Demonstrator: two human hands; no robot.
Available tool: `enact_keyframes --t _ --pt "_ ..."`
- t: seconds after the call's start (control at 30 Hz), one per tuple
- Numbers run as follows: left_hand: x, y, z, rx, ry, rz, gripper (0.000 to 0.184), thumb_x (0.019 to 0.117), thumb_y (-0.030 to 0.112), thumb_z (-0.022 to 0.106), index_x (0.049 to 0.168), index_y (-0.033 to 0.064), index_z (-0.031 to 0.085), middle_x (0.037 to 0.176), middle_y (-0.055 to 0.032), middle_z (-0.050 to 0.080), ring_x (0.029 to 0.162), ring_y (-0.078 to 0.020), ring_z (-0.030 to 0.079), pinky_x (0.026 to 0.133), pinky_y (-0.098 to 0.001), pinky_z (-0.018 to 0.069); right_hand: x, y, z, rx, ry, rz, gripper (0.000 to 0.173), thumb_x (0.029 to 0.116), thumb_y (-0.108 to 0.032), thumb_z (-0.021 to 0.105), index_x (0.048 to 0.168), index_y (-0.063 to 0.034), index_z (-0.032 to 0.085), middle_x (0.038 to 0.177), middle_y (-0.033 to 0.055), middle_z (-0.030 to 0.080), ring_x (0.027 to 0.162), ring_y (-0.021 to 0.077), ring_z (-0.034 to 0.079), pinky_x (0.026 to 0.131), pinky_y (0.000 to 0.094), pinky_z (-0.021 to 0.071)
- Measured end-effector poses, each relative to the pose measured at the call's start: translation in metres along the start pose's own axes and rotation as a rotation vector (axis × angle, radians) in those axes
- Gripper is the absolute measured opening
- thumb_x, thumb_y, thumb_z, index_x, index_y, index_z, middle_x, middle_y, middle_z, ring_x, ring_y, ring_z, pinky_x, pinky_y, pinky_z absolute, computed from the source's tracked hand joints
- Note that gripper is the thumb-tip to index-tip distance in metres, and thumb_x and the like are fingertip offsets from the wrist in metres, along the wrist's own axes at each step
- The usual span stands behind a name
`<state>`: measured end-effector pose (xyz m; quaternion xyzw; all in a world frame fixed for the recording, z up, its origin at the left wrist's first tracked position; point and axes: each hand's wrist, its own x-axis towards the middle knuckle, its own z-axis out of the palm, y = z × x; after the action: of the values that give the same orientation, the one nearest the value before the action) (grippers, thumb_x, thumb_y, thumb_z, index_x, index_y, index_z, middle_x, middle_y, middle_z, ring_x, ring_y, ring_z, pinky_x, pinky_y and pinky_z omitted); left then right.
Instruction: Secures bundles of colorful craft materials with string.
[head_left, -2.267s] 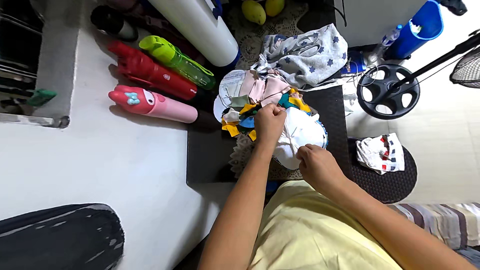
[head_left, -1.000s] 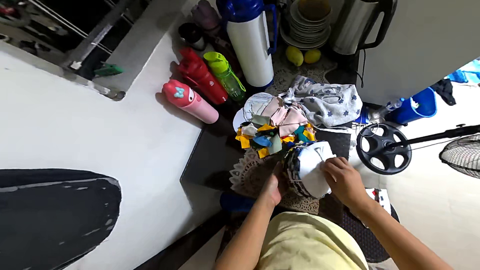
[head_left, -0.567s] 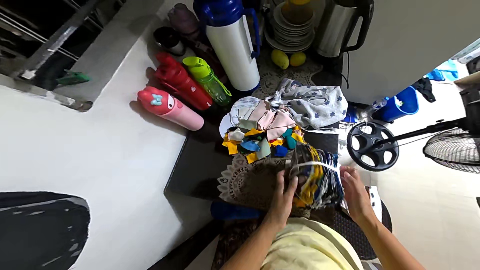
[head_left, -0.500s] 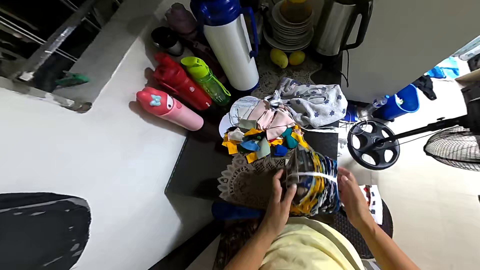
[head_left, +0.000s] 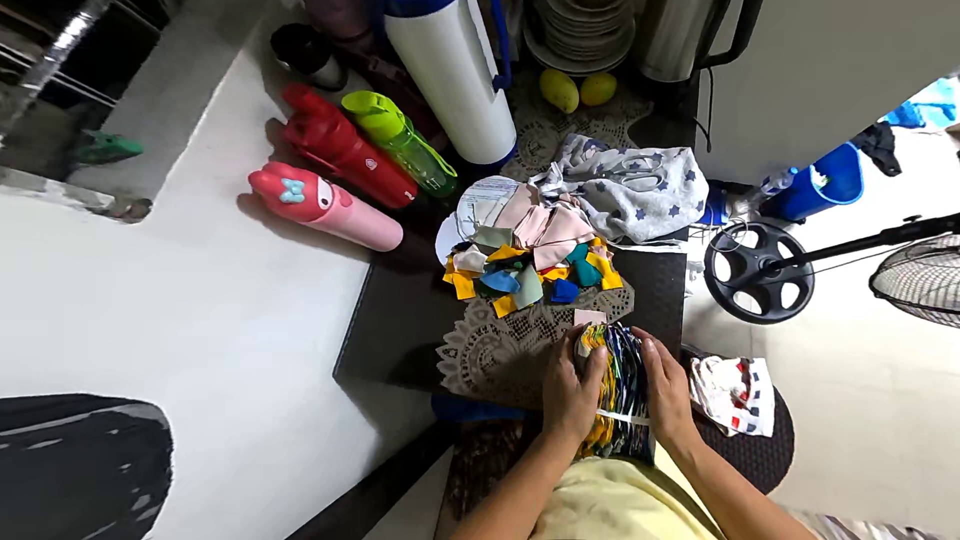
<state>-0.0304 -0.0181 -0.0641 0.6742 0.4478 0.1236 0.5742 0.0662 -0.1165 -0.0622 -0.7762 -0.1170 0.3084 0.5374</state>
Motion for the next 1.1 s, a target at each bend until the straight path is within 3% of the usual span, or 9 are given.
enact_keyframes --t 0.27,0.37,0.47,0.57,0.63,0.7,0.83,1.0,1.1 --pt "0.008 -0.017 0.028 0.152 0.018 0.066 0.069 0.0968 0.052 0.046 0.140 -0.0005 0.056 0.142 -0.0185 0.057 0.134 -0.0285 0.053 0.112 -0.0499 0.0394 0.009 0.022 -0.004 -0.012 0.075 -0.014 0.050 0.1072 -0.028 0.036 0.135 0.0063 0.059 0.133 0.0202 0.063 0.123 0.0175 0.060 0.107 0.0341 0.0453" --pt "0.007 -0.012 0.015 0.004 -0.060 0.023 0.073 0.0970 0.050 0.049 0.148 -0.0029 0.046 0.148 -0.0225 0.050 0.138 -0.0276 0.048 0.114 -0.0450 0.0382 0.009 0.023 -0.017 0.169 0.004 0.067 0.062 0.1074 -0.038 0.026 0.148 0.0056 0.045 0.151 0.0203 0.049 0.139 0.0192 0.048 0.115 0.0352 0.0392" --pt "-0.001 0.006 -0.012 -0.155 -0.119 -0.263 0.067 0.1075 0.046 0.033 0.156 -0.0003 0.034 0.161 -0.0219 0.033 0.149 -0.0300 0.033 0.120 -0.0484 0.0293 0.002 0.016 -0.033 0.326 0.035 0.374 0.068 0.1107 -0.047 0.015 0.151 0.0008 0.043 0.153 0.0158 0.048 0.138 0.0203 0.048 0.111 0.0413 0.0399" --pt "-0.005 0.017 -0.017 -0.302 -0.110 -0.577 0.065 0.1084 0.054 0.026 0.159 0.0130 0.034 0.164 -0.0110 0.032 0.150 -0.0261 0.031 0.118 -0.0540 0.0292 0.001 0.005 -0.033 0.435 -0.012 0.634 0.072 0.1091 -0.056 0.014 0.145 -0.0041 0.050 0.125 0.0151 0.066 0.110 0.0224 0.066 0.091 0.0437 0.0548" --pt "-0.009 0.019 -0.015 -0.357 -0.120 -0.507 0.064 0.1082 0.053 0.030 0.159 0.0139 0.031 0.163 -0.0109 0.032 0.148 -0.0242 0.033 0.117 -0.0512 0.0324 0.000 -0.006 -0.024 0.534 -0.034 0.528 0.062 0.1114 -0.048 0.016 0.137 -0.0055 0.054 0.113 0.0094 0.071 0.102 0.0156 0.070 0.088 0.0360 0.0585" --pt "-0.012 0.012 -0.018 -0.382 -0.123 -0.268 0.073 0.1048 0.056 0.035 0.160 0.0095 0.027 0.163 -0.0099 0.032 0.147 -0.0172 0.034 0.118 -0.0400 0.0343 -0.003 -0.001 -0.020 0.552 -0.098 0.251 0.060 0.1112 -0.042 0.017 0.146 -0.0028 0.046 0.128 0.0073 0.066 0.115 0.0116 0.065 0.098 0.0315 0.0550" --pt "-0.009 -0.010 -0.025 -0.410 -0.078 0.115 0.108 0.0914 0.080 0.039 0.158 -0.0039 0.022 0.164 -0.0149 0.028 0.149 -0.0136 0.031 0.121 -0.0320 0.0306 -0.008 0.018 -0.024 0.417 -0.165 -0.172 0.087 0.1013 -0.068 0.035 0.144 0.0068 0.043 0.150 0.0154 0.050 0.137 0.0175 0.050 0.112 0.0361 0.0455" --pt "0.003 -0.013 -0.021 -0.280 0.017 0.046 0.086 0.1018 0.063 0.032 0.157 -0.0022 0.030 0.163 -0.0163 0.030 0.149 -0.0141 0.031 0.121 -0.0304 0.0277 0.008 0.011 -0.020 0.067 -0.076 -0.210 0.067 0.1085 -0.045 0.028 0.141 0.0091 0.049 0.130 0.0161 0.061 0.122 0.0121 0.057 0.105 0.0292 0.0460" --pt "0.006 0.000 -0.010 -0.222 0.046 0.042 0.070 0.1063 0.045 0.030 0.156 -0.0047 0.031 0.163 -0.0199 0.029 0.151 -0.0182 0.028 0.122 -0.0316 0.0249 0.014 -0.004 -0.007 -0.077 -0.038 -0.158 0.059 0.1063 -0.035 0.035 0.147 0.0059 0.047 0.141 0.0281 0.051 0.133 0.0299 0.049 0.111 0.0422 0.0396"
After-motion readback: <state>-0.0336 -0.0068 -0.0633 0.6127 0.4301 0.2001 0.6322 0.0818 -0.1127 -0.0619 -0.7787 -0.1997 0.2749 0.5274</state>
